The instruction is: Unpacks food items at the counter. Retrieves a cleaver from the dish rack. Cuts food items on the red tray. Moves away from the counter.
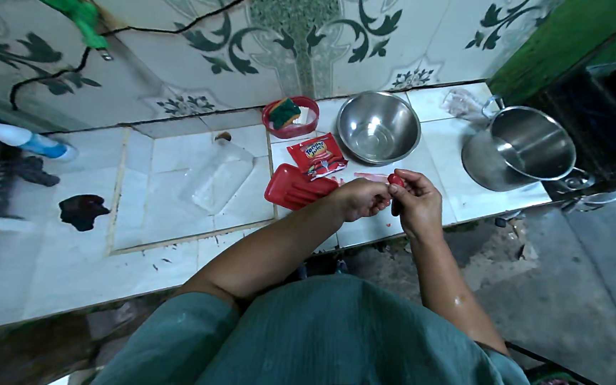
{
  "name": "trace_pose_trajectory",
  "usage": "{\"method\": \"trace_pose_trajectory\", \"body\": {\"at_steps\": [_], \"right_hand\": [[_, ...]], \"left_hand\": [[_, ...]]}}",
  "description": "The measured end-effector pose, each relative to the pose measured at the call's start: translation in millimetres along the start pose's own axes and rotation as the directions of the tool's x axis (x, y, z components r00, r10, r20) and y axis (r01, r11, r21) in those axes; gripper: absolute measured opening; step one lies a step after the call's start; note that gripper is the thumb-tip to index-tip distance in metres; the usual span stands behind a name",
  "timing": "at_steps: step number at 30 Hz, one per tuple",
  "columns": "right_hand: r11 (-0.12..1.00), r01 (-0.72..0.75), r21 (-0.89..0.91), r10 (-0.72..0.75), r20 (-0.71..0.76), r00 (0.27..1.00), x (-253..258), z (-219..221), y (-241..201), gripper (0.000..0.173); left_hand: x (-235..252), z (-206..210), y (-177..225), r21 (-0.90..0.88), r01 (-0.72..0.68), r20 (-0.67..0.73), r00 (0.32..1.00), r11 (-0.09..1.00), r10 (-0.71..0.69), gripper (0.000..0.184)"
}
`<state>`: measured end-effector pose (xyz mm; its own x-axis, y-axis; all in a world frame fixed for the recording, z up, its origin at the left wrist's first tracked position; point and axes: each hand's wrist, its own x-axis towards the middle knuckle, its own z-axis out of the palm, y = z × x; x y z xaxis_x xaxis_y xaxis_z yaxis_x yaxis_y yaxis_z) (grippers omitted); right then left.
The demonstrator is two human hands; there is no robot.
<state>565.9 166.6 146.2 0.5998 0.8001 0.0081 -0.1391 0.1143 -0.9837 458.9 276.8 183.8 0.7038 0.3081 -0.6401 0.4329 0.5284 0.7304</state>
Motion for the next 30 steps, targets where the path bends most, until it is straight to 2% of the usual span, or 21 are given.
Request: {"method": "trace_pose_trajectory", "body": {"at_steps": [4, 6, 8, 9, 11, 12, 14, 16, 19, 20, 22, 26, 28, 30], "right_hand": [[0.999, 0.037, 0.014, -0.038, 0.023, 0.999, 10, -8, -7, 0.034], [0.998, 0.009, 0.06, -0.011, 0.035, 0.999, 12, -14, -8, 0.036], [0.993, -0.025, 0.114, 0.021, 0.033, 0.999, 13, -15, -7, 0.033], [0.989, -0.056, 0.14, 0.051, 0.039, 0.998, 14, -15, -7, 0.03], [0.967, -0.155, 0.201, 0.144, 0.068, 0.987, 15, -14, -4, 0.022], [0.954, -0.209, 0.216, 0.197, 0.078, 0.977, 15, -13, -4, 0.017], [0.929, -0.297, 0.221, 0.281, 0.104, 0.954, 16, -11, -5, 0.007], [0.924, -0.333, 0.187, 0.297, 0.195, 0.935, 17, -15, -5, 0.007], [0.959, -0.276, -0.064, 0.282, 0.315, 0.906, 19, -27, -5, 0.04], [0.951, -0.253, -0.177, 0.298, 0.303, 0.905, 18, -28, -7, 0.043], [0.922, -0.19, -0.338, 0.276, 0.227, 0.934, 17, -27, -7, 0.033], [0.796, -0.026, -0.605, 0.199, 0.222, 0.955, 17, -28, -21, 0.022], [0.733, 0.046, -0.678, 0.194, 0.273, 0.942, 18, -29, -28, 0.021], [0.725, 0.093, -0.682, 0.191, 0.329, 0.925, 19, -30, -30, 0.022]], "left_hand": [[7, 2, -18, 0.195, -0.102, -0.009, 0.994, 0.975, 0.106, 0.015], [9, -4, -17, 0.355, -0.238, -0.015, 0.965, 0.904, 0.26, 0.018], [7, -10, -14, 0.42, -0.384, -0.032, 0.899, 0.822, 0.437, 0.021], [6, -12, -11, 0.448, -0.456, -0.034, 0.851, 0.769, 0.524, 0.024], [8, -19, -5, 0.538, -0.595, 0.039, 0.726, 0.598, 0.687, 0.037], [8, -23, 0, 0.59, -0.63, 0.111, 0.683, 0.505, 0.722, 0.044], [9, -29, 8, 0.661, -0.661, 0.263, 0.647, 0.354, 0.716, 0.046], [7, -32, 14, 0.706, -0.64, 0.316, 0.668, 0.303, 0.674, 0.032], [1, -35, 21, 0.713, -0.566, 0.212, 0.737, 0.414, 0.642, 0.022], [0, -37, 20, 0.7, -0.556, 0.168, 0.738, 0.448, 0.653, 0.023], [-1, -41, 20, 0.71, -0.548, 0.143, 0.727, 0.442, 0.671, 0.024], [-3, -48, 26, 0.806, -0.543, 0.286, 0.706, 0.236, 0.647, 0.016], [-6, -47, 36, 0.838, -0.506, 0.31, 0.751, 0.206, 0.583, 0.014], [-11, -43, 48, 0.853, -0.425, 0.26, 0.849, 0.304, 0.459, 0.015]]}}
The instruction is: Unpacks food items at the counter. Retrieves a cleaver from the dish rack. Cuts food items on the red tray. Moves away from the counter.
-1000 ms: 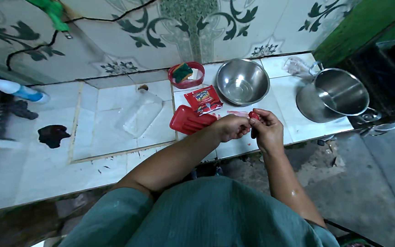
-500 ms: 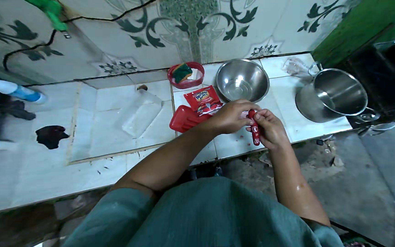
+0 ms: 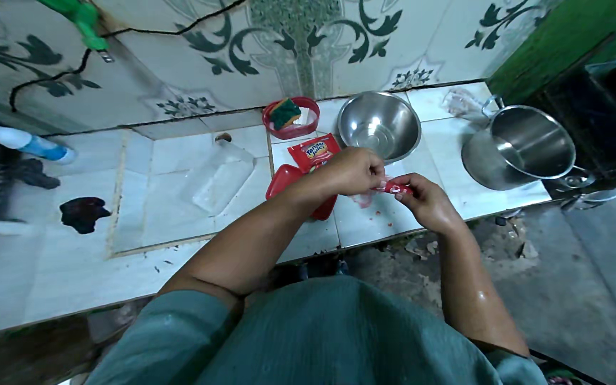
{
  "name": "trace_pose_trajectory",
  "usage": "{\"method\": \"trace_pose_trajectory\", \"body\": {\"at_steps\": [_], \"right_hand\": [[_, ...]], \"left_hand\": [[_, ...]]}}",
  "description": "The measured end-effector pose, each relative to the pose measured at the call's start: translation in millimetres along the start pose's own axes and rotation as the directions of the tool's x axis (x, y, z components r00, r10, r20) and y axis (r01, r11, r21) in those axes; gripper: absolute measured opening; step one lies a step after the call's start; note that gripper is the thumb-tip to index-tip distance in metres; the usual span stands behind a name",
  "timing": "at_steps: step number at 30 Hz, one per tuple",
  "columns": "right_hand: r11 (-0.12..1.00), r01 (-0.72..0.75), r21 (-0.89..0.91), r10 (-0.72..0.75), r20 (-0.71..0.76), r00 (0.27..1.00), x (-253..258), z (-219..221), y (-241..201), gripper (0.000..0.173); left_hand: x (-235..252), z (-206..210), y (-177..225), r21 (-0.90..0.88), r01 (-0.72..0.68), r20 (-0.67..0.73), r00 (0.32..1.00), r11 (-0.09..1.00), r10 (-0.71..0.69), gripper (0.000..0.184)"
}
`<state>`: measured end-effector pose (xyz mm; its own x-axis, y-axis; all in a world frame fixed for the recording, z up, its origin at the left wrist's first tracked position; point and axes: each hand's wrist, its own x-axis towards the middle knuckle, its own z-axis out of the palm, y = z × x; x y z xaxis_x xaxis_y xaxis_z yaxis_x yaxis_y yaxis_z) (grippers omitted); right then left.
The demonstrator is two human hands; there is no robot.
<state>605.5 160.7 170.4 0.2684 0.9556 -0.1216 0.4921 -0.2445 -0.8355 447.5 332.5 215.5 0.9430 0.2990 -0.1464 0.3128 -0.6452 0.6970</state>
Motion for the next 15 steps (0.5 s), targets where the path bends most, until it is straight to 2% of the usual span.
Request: {"method": "trace_pose_trajectory", "body": {"at_steps": [2, 3, 5, 6, 7, 8, 9, 10, 12, 13, 15], "right_hand": [[0.992, 0.066, 0.107, -0.071, 0.038, 0.997, -1, -2, 4, 0.028], [0.973, 0.118, 0.197, -0.127, 0.035, 0.991, -2, 0, 9, 0.033], [0.893, 0.211, 0.397, -0.217, -0.03, 0.976, 0, 11, 15, 0.038], [0.841, 0.234, 0.487, -0.228, -0.072, 0.971, 1, 19, 15, 0.039], [0.791, 0.24, 0.563, -0.215, -0.112, 0.97, 3, 27, 14, 0.042], [0.746, 0.233, 0.624, -0.186, -0.14, 0.972, 6, 35, 14, 0.045], [0.719, 0.222, 0.658, -0.152, -0.163, 0.975, 9, 43, 15, 0.048], [0.719, 0.203, 0.664, -0.109, -0.181, 0.977, 13, 51, 16, 0.052], [0.794, 0.129, 0.594, 0.011, -0.226, 0.974, 19, 65, 19, 0.054], [0.833, 0.093, 0.545, 0.069, -0.269, 0.961, 22, 71, 20, 0.05], [0.862, 0.031, 0.507, 0.169, -0.344, 0.924, 29, 76, 23, 0.041]], "left_hand": [[2, -4, 3, -0.237, 0.173, 0.094, 0.983, 0.956, -0.155, 0.014], [3, -2, 0, -0.421, 0.243, 0.13, 0.97, 0.874, -0.207, 0.013], [3, 10, -6, -0.715, 0.317, 0.18, 0.945, 0.623, -0.274, 0.009], [3, 20, -6, -0.789, 0.326, 0.18, 0.933, 0.52, -0.312, 0.011], [5, 30, -6, -0.825, 0.325, 0.167, 0.922, 0.462, -0.35, 0.013], [8, 41, -6, -0.833, 0.313, 0.127, 0.911, 0.457, -0.393, 0.016], [11, 51, -7, -0.814, 0.293, 0.054, 0.898, 0.502, -0.436, 0.019], [15, 61, -10, -0.753, 0.273, -0.041, 0.889, 0.599, -0.457, 0.022], [22, 74, -16, -0.488, 0.248, -0.224, 0.891, 0.837, -0.394, 0.03], [22, 75, -15, -0.322, 0.245, -0.281, 0.898, 0.915, -0.339, 0.031], [23, 71, -7, -0.094, 0.278, -0.267, 0.918, 0.956, -0.293, 0.027]]}}
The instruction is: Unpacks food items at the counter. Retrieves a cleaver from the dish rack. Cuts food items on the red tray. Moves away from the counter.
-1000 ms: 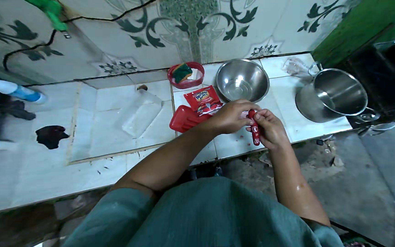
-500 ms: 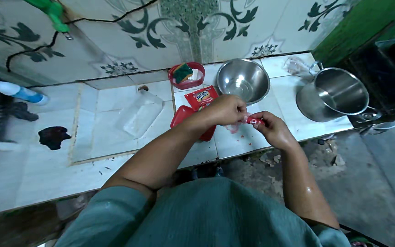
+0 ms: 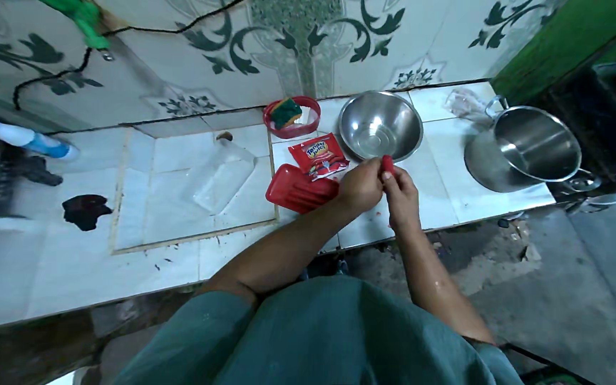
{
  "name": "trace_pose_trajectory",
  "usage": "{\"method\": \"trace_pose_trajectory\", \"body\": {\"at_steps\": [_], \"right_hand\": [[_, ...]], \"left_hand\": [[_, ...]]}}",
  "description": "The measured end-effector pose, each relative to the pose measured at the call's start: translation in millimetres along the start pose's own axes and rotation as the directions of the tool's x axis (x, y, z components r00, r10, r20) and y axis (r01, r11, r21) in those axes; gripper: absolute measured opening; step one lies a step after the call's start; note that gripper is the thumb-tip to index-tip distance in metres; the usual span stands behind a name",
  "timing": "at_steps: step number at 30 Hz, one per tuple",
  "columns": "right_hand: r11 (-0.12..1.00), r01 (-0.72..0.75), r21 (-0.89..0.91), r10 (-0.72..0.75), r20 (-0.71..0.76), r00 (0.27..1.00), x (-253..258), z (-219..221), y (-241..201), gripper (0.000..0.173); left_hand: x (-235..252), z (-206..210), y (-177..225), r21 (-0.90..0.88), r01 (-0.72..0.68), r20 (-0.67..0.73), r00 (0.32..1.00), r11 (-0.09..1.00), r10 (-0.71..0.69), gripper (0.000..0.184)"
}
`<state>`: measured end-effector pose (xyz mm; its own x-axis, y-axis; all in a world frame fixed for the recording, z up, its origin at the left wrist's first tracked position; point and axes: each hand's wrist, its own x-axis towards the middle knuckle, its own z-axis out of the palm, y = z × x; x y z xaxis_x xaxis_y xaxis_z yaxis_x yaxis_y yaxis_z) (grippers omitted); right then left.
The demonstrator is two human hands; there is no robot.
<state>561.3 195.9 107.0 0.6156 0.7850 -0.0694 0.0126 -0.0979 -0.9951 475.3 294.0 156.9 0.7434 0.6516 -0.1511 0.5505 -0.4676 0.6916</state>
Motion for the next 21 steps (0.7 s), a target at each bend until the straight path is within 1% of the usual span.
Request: {"method": "trace_pose_trajectory", "body": {"at_steps": [1, 2, 5, 7, 9, 11, 13, 15, 16, 17, 18, 20, 21], "right_hand": [[1.0, -0.028, 0.006, 0.028, -0.039, 0.999, 3, 0, 0, 0.038], [0.998, -0.061, 0.034, 0.062, -0.047, 0.997, 5, -2, -1, 0.037], [0.973, -0.128, 0.19, 0.141, -0.055, 0.989, 11, -15, -2, 0.028], [0.95, -0.136, 0.282, 0.172, -0.108, 0.979, 18, -29, -2, 0.025], [0.921, -0.115, 0.372, 0.201, -0.204, 0.958, 25, -49, -2, 0.025], [0.892, -0.061, 0.448, 0.227, -0.326, 0.918, 30, -72, 0, 0.027], [0.879, 0.006, 0.476, 0.232, -0.44, 0.867, 33, -90, 3, 0.026], [0.886, 0.021, 0.463, 0.246, -0.508, 0.825, 31, -95, 8, 0.022], [0.902, -0.008, 0.431, 0.256, -0.52, 0.815, 28, -91, 13, 0.02], [0.92, -0.06, 0.388, 0.266, -0.505, 0.821, 24, -84, 20, 0.021], [0.933, -0.134, 0.335, 0.286, -0.462, 0.839, 19, -74, 28, 0.025], [0.93, -0.268, 0.25, 0.344, -0.341, 0.875, 9, -48, 46, 0.035], [0.918, -0.32, 0.236, 0.38, -0.283, 0.881, 5, -32, 53, 0.034]], "left_hand": [[1, 1, 1, 0.05, -0.009, 0.017, 1.0, 0.999, 0.009, 0.021], [2, 2, 0, 0.076, -0.009, 0.042, 0.999, 0.997, 0.006, 0.02], [5, 12, -10, 0.098, -0.005, 0.102, 0.995, 0.995, -0.005, 0.023], [4, 24, -22, 0.115, -0.02, 0.126, 0.992, 0.993, 0.006, 0.024], [5, 34, -35, 0.167, 0.017, 0.19, 0.981, 0.986, -0.049, 0.026], [12, 42, -53, 0.192, 0.068, 0.222, 0.969, 0.979, -0.11, 0.025], [23, 48, -73, 0.17, 0.111, 0.213, 0.966, 0.979, -0.147, 0.024], [35, 49, -87, 0.09, 0.172, 0.175, 0.967, 0.981, -0.186, 0.025], [42, 48, -90, 0.041, 0.21, 0.159, 0.964, 0.977, -0.214, 0.027], [50, 45, -92, -0.001, 0.242, 0.15, 0.959, 0.97, -0.239, 0.029], [57, 40, -94, -0.05, 0.262, 0.159, 0.955, 0.964, -0.252, 0.031], [71, 31, -98, -0.191, 0.291, 0.233, 0.941, 0.937, -0.245, 0.036], [76, 25, -99, -0.276, 0.313, 0.299, 0.926, 0.909, -0.229, 0.039]]}}
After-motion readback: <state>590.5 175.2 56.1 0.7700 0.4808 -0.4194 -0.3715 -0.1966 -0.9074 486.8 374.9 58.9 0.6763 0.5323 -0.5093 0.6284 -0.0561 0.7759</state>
